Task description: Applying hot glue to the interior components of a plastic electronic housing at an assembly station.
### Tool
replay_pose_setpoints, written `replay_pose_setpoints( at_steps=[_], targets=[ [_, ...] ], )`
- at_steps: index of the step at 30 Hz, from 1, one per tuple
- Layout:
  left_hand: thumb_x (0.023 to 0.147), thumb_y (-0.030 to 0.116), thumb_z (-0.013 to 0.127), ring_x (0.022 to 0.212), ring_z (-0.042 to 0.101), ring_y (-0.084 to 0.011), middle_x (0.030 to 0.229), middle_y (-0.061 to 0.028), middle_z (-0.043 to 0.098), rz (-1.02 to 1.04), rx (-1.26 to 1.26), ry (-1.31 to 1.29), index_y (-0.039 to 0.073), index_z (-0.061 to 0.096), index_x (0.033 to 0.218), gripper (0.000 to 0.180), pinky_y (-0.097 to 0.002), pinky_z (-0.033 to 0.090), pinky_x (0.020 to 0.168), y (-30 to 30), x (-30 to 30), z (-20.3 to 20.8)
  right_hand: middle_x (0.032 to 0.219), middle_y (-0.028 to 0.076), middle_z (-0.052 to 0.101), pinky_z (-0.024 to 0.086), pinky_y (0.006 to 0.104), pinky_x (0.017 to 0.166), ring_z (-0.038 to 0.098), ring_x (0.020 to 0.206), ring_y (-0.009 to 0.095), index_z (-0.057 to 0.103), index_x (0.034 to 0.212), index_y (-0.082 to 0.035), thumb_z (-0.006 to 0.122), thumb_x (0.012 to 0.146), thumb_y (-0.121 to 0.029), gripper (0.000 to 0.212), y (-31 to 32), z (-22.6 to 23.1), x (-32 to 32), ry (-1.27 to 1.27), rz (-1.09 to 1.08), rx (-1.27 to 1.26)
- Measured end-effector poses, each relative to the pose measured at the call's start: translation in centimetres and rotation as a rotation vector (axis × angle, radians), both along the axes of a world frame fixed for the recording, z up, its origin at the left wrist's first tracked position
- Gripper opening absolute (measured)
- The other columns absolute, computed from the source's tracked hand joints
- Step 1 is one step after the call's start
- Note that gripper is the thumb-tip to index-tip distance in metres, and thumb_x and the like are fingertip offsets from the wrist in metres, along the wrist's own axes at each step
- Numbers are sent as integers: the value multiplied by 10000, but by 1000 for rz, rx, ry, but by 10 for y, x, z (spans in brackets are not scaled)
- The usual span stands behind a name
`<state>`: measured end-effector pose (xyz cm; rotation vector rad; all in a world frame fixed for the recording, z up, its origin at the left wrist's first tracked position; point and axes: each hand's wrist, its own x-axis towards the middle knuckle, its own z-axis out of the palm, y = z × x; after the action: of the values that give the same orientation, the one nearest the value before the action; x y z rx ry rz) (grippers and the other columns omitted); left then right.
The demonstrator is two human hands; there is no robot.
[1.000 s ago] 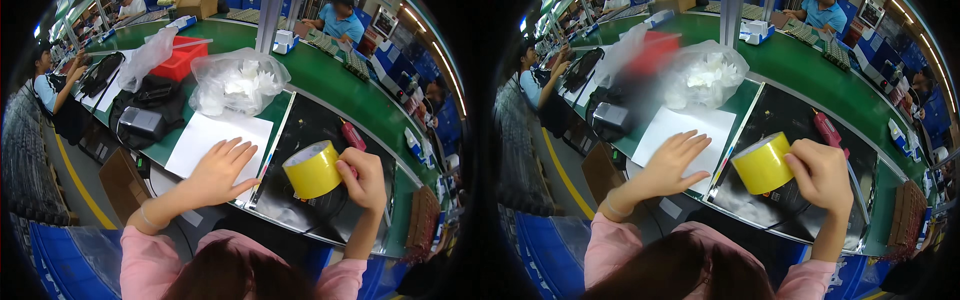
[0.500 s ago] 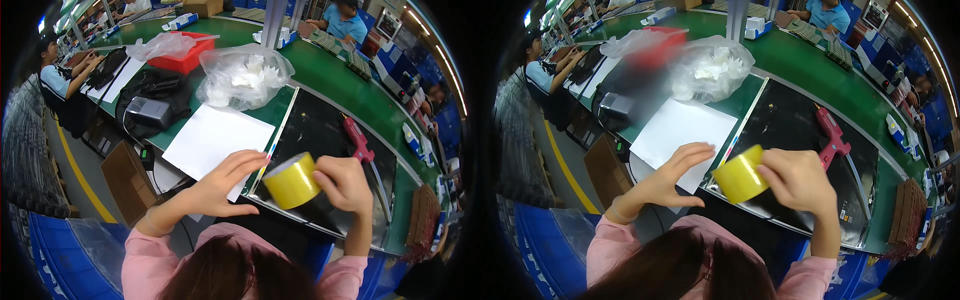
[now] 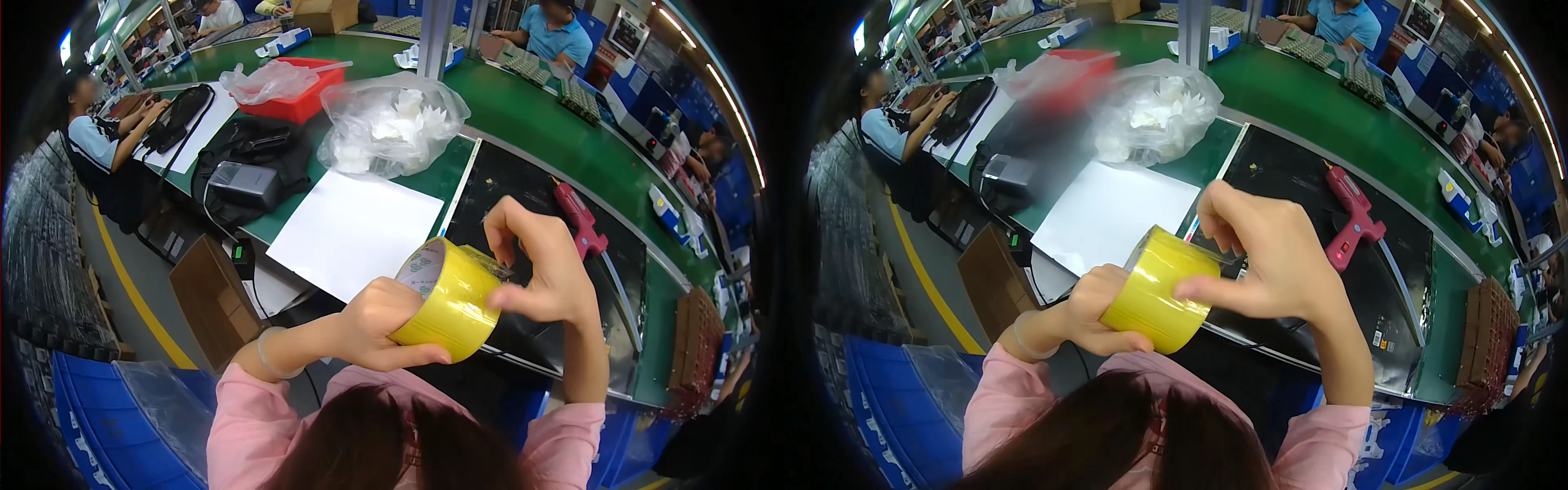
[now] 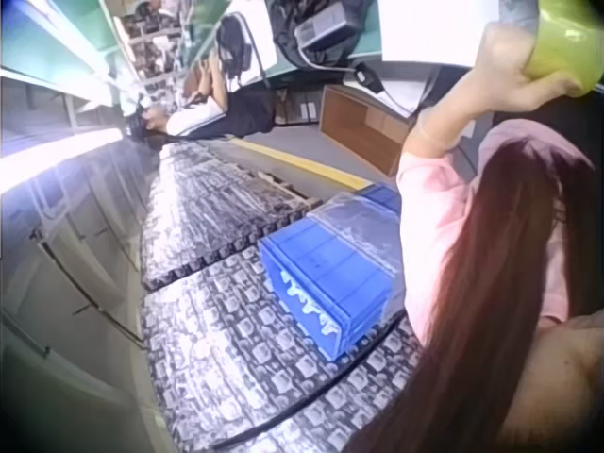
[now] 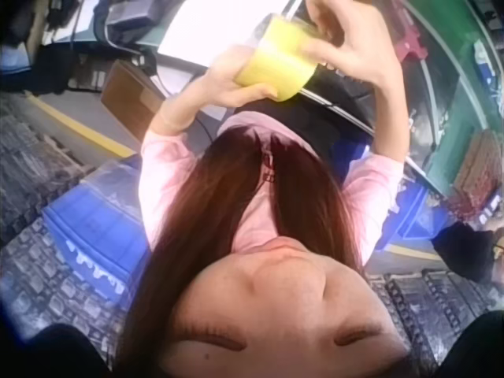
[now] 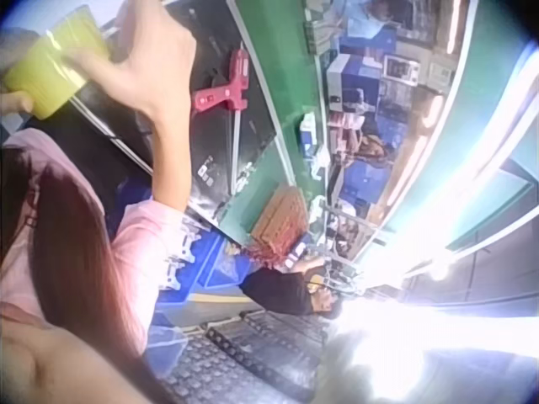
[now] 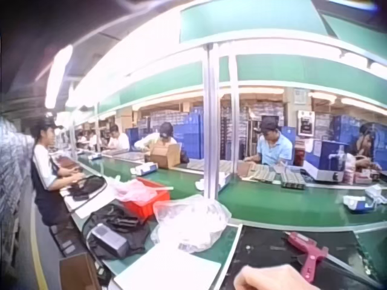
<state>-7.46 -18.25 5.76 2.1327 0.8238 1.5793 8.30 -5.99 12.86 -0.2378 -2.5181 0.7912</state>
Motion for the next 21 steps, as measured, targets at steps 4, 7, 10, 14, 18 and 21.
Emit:
replay_pose_setpoints(
  at_steps=[4,7,10,14,18,21],
  targets=[
    [666,172,702,412,488,-227,518,-84,502,4,-13,35,22,529,606,237,-280,353,396,-3,-4,1,564,60,444,348,276,430,467,474,207,471,668,-52,623,699,-262,262,-7,-6,2,-27,51,148],
    [660,167,699,419,494,-231,526,-95,512,-107,-62,-10,12,549,630,218,-286,349,395,-4,-2,0,570,79,446,360,292,435,470,480,231,513,698,-36,563,725,-103,88,-6,-9,2,69,89,165],
    [659,151,686,428,505,-236,551,-110,537,-93,-40,-18,1,577,672,186,-278,367,409,-1,6,6,572,94,469,365,293,438,476,488,245,543,678,-16,549,715,-54,53,-6,-2,3,97,121,72],
    [704,158,644,463,542,-225,597,-129,574,77,-354,74,-29,593,722,194,-235,414,473,-19,1,12,548,97,466,344,278,429,443,454,216,544,648,10,555,728,-77,118,11,-2,-3,50,108,-17],
    [739,172,623,503,576,-186,614,-124,592,73,-596,-170,-41,598,762,216,-230,423,494,-27,4,24,530,96,457,322,266,422,404,438,195,556,660,10,560,744,-111,148,23,-4,-12,29,134,-8],
    [768,177,601,544,586,-133,626,-104,604,75,-759,-197,-46,599,802,225,-227,431,510,-30,-7,28,536,96,468,340,282,423,447,451,223,559,649,-6,568,720,-96,115,20,-4,-17,36,120,95]
  ],
)
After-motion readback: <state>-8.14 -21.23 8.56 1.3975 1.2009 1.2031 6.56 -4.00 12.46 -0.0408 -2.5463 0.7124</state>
